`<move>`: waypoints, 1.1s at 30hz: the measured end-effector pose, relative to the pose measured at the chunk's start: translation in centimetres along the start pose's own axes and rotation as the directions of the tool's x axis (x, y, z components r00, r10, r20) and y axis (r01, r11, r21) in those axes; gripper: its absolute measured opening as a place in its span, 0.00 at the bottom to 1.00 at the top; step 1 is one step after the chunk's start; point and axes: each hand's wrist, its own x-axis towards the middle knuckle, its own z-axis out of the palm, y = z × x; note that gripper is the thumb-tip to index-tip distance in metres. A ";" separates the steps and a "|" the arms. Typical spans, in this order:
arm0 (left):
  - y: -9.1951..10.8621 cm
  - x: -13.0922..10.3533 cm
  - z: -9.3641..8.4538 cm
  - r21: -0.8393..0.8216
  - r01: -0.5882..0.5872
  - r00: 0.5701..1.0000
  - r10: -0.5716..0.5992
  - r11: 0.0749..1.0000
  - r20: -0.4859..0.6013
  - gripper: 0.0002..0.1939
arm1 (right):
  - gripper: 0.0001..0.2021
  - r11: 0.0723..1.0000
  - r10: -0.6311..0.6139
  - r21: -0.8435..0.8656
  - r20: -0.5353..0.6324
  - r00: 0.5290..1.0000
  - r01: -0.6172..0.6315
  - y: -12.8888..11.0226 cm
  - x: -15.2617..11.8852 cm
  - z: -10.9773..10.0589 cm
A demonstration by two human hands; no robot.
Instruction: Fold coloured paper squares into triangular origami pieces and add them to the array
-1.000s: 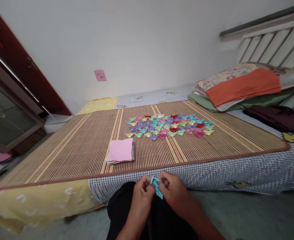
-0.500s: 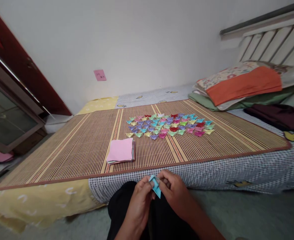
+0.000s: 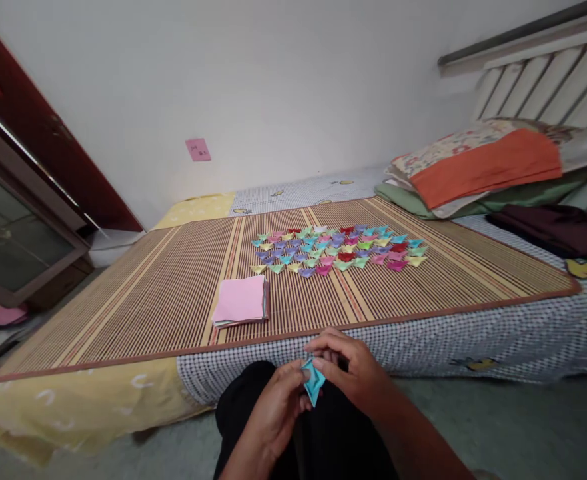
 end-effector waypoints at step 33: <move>1.2 -0.3 -1.5 -0.064 -0.020 0.985 0.031 0.998 0.171 0.16 | 0.06 0.998 0.055 0.035 -0.050 0.997 -0.053 -0.5 -1.0 -0.3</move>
